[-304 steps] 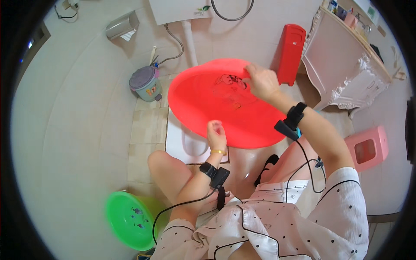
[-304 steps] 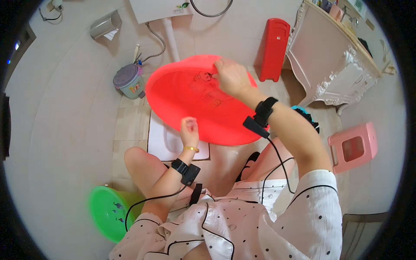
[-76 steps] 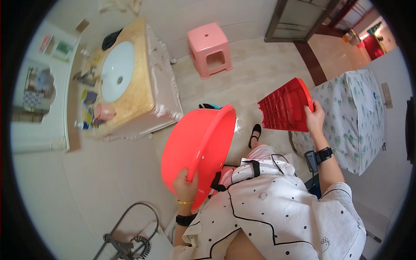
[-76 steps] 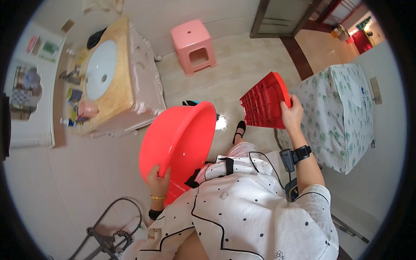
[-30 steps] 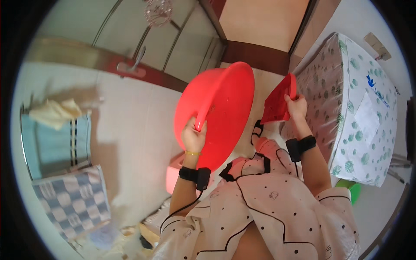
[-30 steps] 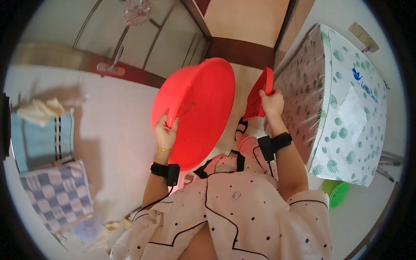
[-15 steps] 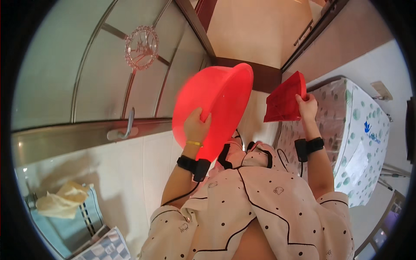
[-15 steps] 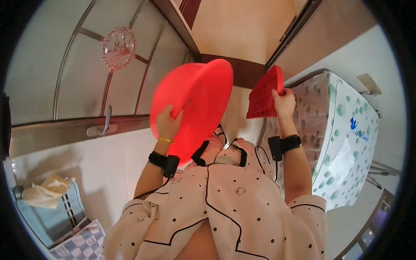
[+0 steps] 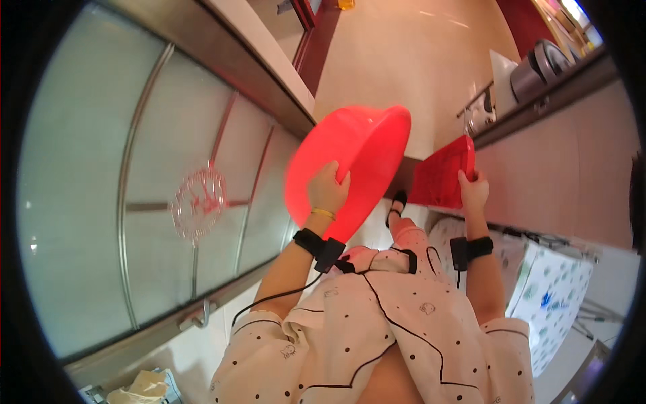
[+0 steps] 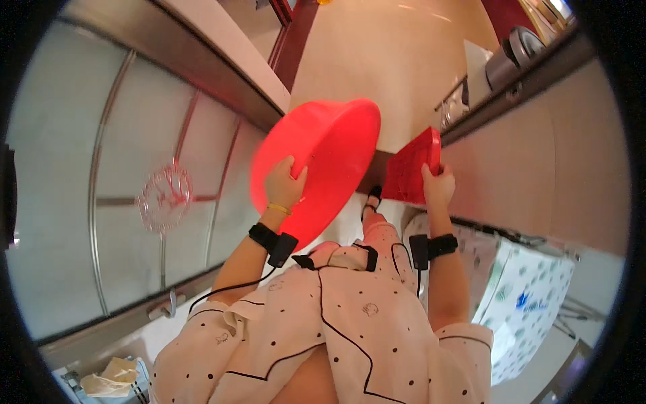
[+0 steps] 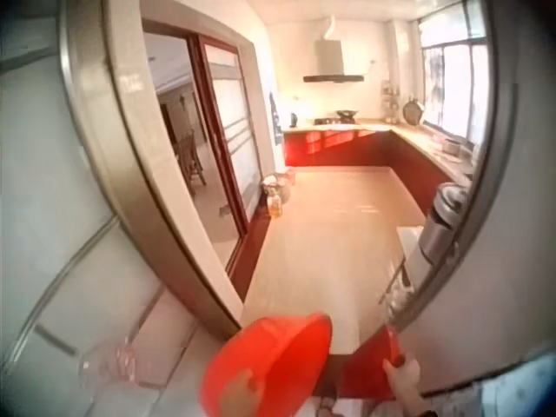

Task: Washing black clothing by hand in a basin in the bathroom.

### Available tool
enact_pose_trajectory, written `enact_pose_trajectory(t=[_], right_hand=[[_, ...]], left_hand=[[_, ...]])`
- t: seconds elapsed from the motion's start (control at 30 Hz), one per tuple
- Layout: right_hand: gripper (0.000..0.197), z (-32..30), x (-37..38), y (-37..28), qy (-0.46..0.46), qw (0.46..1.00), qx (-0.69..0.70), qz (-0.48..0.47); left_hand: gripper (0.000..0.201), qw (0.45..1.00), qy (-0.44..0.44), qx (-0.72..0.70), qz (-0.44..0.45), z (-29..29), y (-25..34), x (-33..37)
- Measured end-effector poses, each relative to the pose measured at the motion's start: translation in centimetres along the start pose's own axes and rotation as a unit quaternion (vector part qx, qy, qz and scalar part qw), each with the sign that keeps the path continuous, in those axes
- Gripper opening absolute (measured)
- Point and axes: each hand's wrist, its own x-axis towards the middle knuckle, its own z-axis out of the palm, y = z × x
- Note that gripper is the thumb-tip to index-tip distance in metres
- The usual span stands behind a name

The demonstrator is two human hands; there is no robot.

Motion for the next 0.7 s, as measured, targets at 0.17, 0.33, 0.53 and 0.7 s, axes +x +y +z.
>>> enact_pose_trajectory(t=[0.17, 0.33, 0.53, 0.7], right_hand=[[0.042, 3.4, 9.5, -1.5, -0.042, 0.996, 0.079, 0.019], [0.04, 5.4, 16.7, -5.8, -0.027, 0.999, 0.018, -0.02], [0.035, 9.3, 26.3, -11.4, -0.114, 0.984, -0.107, -0.084], [0.03, 10.6, 34.3, -15.9, -0.129, 0.96, -0.215, -0.125]], left_hand=[[0.03, 0.998, 0.065, -0.026, -0.002, 4.8, 1.2, 10.6], [0.03, 0.999, 0.032, -0.007, 0.001, 6.5, 3.0, 20.7], [0.027, 0.999, 0.031, 0.01, -0.006, 9.8, 2.8, 30.5], [0.027, 1.0, -0.003, 0.007, -0.019, 11.7, 1.2, 37.6]])
